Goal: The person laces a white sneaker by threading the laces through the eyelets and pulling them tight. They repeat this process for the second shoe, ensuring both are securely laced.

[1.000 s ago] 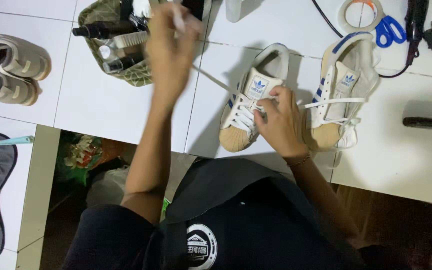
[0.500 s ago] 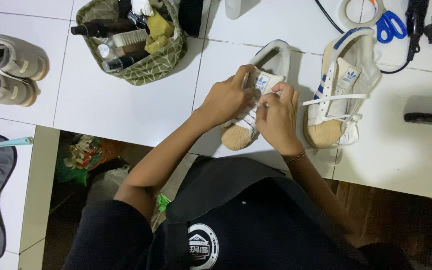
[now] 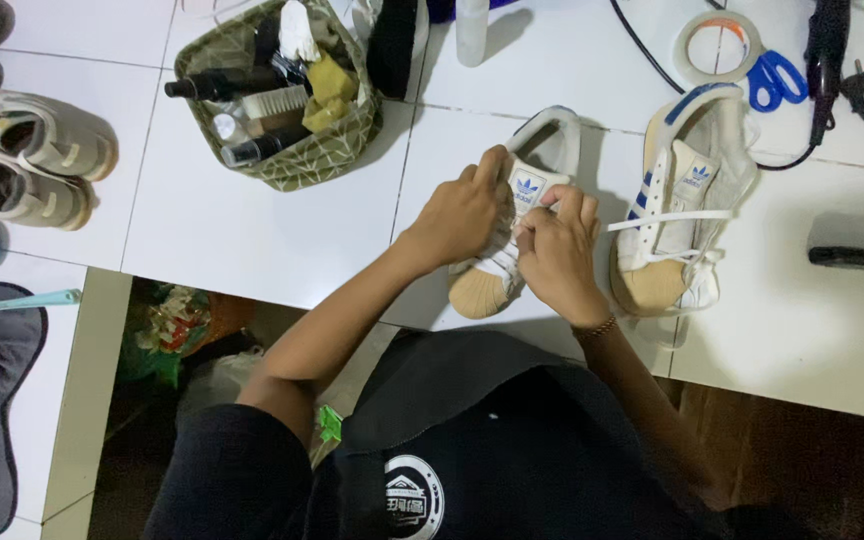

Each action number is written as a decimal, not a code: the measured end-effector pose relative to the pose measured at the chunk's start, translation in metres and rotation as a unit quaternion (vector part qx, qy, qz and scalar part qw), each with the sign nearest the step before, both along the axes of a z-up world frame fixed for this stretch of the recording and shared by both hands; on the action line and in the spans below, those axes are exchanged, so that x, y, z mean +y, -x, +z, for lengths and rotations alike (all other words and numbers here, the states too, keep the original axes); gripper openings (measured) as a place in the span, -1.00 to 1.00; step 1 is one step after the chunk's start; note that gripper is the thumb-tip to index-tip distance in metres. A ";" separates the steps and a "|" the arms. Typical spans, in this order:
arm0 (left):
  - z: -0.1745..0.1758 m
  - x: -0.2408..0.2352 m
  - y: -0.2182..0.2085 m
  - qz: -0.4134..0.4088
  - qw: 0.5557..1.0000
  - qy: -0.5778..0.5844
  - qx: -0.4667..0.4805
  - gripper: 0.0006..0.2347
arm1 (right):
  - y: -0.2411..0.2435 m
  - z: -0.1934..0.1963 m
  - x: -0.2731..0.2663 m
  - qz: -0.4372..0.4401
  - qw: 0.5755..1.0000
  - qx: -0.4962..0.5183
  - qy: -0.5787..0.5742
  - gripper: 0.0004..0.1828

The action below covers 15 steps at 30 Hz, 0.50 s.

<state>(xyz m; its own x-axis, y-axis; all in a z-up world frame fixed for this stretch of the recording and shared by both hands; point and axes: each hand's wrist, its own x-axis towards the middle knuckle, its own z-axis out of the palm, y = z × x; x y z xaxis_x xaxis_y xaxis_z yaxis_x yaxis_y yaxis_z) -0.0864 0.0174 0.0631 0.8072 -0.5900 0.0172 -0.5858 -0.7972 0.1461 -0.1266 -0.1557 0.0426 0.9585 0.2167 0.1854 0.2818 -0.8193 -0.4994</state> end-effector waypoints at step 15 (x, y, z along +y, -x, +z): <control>0.023 0.012 -0.002 0.029 0.973 0.132 0.185 -0.82 | 0.003 0.010 -0.004 -0.008 0.999 0.003 0.033 -0.92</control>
